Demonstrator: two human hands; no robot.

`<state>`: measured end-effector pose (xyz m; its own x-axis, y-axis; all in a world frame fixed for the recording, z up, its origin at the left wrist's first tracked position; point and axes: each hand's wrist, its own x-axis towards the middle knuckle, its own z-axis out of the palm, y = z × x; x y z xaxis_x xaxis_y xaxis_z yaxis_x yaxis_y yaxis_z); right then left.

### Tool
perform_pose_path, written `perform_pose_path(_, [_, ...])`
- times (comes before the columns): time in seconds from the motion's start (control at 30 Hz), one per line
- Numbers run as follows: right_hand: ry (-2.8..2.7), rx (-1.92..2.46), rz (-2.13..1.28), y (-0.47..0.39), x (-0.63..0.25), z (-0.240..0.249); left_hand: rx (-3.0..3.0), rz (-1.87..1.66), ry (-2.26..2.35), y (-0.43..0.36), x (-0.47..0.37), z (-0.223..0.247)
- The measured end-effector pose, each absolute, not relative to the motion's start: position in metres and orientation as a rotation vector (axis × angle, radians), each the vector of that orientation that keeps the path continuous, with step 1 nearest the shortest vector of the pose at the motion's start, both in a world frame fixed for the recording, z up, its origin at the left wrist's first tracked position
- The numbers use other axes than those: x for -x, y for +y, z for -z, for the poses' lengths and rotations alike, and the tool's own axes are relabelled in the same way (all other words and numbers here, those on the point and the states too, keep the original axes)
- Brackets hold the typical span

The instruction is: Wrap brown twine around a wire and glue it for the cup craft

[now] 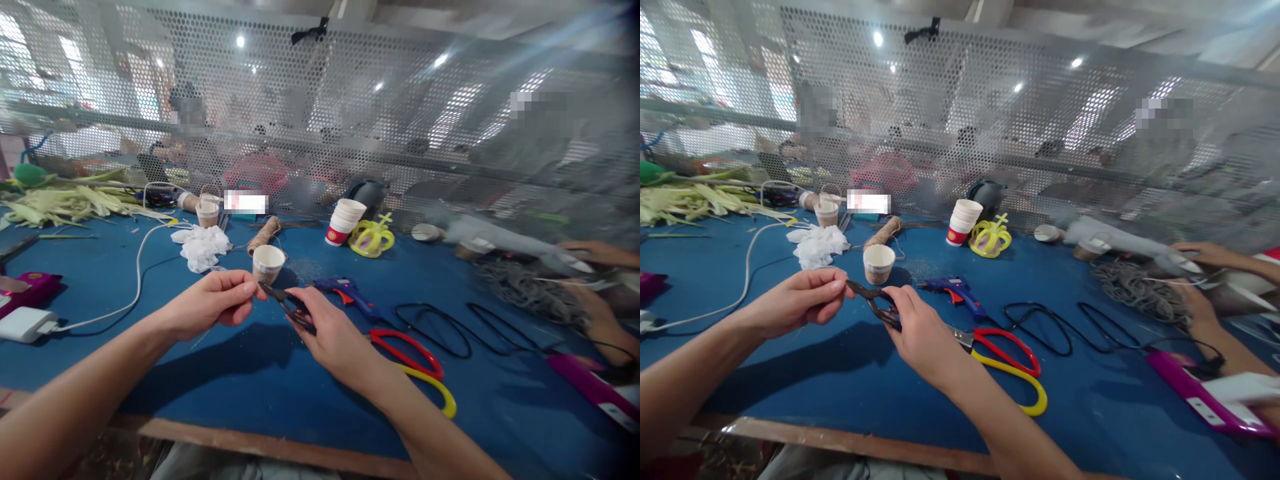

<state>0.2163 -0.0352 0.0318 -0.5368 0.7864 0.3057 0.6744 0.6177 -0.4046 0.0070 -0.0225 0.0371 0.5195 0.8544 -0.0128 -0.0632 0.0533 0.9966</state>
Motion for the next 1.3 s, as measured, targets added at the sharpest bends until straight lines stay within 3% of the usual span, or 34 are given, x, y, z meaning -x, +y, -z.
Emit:
perform_pose_path(0.2, [-2.4,1.125,-0.285,-0.037,-0.216,-0.035,-1.309,-0.821,0.709,-0.023,-0.005,-0.037])
perform_pose_path(0.5, [-2.342,1.224,-0.274,-0.038,-0.211,-0.03,-1.82,-1.153,1.055,-0.031,-0.018,-0.032])
perform_pose_path(0.77, [-2.299,1.262,-0.303,-0.037,-0.21,-0.026,-2.079,-1.222,1.161,-0.034,-0.021,-0.029])
perform_pose_path(1.07, [-2.259,1.254,-0.446,-0.035,-0.219,-0.042,-1.498,-1.13,0.981,-0.023,-0.018,-0.028])
perform_pose_path(1.3, [-2.327,1.598,-0.12,0.046,-0.26,-0.066,-1.163,-1.068,0.821,-0.019,-0.019,-0.027])
